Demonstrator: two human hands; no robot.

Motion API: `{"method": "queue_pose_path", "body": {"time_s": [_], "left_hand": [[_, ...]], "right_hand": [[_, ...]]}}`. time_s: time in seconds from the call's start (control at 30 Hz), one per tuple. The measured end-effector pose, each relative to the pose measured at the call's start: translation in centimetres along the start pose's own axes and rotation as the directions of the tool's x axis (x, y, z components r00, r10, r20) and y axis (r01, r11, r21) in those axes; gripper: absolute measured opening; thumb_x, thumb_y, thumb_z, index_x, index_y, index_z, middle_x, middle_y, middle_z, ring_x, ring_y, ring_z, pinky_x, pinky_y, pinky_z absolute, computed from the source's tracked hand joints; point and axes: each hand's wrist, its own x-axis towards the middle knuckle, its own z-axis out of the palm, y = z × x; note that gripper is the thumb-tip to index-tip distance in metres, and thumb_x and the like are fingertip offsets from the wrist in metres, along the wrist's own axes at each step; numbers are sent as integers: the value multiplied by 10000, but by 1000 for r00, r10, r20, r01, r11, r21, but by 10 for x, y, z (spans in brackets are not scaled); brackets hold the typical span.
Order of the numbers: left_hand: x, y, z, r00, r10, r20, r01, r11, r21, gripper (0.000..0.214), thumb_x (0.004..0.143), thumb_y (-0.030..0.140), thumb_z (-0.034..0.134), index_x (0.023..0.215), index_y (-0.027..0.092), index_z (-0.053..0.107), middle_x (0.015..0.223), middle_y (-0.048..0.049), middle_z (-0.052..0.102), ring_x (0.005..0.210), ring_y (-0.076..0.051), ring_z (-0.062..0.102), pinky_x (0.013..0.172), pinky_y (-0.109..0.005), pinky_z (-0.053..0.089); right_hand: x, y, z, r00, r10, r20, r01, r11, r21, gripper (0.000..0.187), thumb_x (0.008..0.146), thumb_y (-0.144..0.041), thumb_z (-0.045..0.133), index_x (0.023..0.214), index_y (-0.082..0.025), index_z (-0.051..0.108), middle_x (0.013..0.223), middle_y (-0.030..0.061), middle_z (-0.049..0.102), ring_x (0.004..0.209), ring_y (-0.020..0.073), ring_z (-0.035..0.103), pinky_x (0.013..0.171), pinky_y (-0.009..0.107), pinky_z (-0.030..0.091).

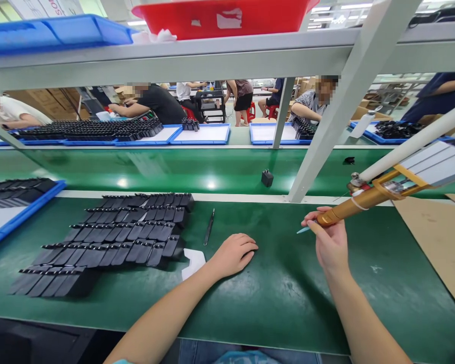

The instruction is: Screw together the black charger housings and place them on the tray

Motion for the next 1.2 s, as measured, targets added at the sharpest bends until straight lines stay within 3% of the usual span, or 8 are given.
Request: {"method": "queue_pose_path", "body": {"time_s": [0.47,0.6,0.7,0.83,0.93,1.0,1.1,1.2], "left_hand": [[0,-2,1,1000,11,-6,-11,1000,-6,230,930,207,475,1082,216,647,1118,-53,677,1083,-207,597,947,-392,470],[1,-5,-8,1000,-11,-18,11,999,-46,233,923,207,482,1081,227,652,1114,-45,688,1065,-200,610,933,-371,488],[0,-6,-26,983,-129,-133,114,987,-116,236,931,230,474,1082,242,656,1113,-32,692,1071,-188,611,951,-350,488],[5,-5,-55,904,-367,-220,327,924,-198,253,935,310,467,1100,259,652,1116,-19,694,1026,-196,633,899,-346,515],[27,-16,-70,883,-438,-165,407,893,-193,299,906,344,507,1167,258,623,1156,-26,679,1002,-210,638,860,-346,524],[52,-34,-74,856,-497,-140,471,863,-185,397,868,354,564,1250,246,571,1225,-54,646,1053,-232,623,877,-354,513],[100,-73,-73,773,-615,-158,587,787,-191,633,817,356,650,1388,199,427,1386,-133,525,1187,-282,560,981,-392,451],[142,-108,-66,702,-684,-197,652,729,-207,802,775,341,716,1438,118,323,1508,-210,347,1371,-327,371,1082,-404,348]], "right_hand": [[1,0,1,1000,2,-4,-2,1000,8,332,748,-218,729,1023,-258,548,811,-29,621,715,120,591,728,286,470],[2,1,2,1000,1,1,-1,1000,22,324,744,-223,726,1010,-252,543,810,-30,622,703,116,589,718,285,474],[3,3,2,1000,-5,13,5,1000,25,343,735,-224,722,1020,-252,533,809,-30,619,703,118,586,722,290,479],[4,4,2,1000,-9,6,9,1000,3,366,722,-231,714,1035,-248,526,819,-21,610,744,135,577,738,312,492],[4,3,1,1000,5,5,-5,1000,27,357,719,-220,702,1033,-246,532,824,-18,601,773,141,571,760,322,489],[4,3,1,1000,14,9,-15,998,62,344,720,-191,684,1026,-249,538,831,-20,598,779,136,568,772,317,477],[3,3,1,999,30,17,-32,994,105,349,703,-139,653,1014,-252,544,840,-23,599,763,132,567,765,310,458],[3,3,2,998,51,38,-56,987,150,357,684,-121,643,1003,-251,547,825,-27,596,749,131,566,757,307,450]]}}
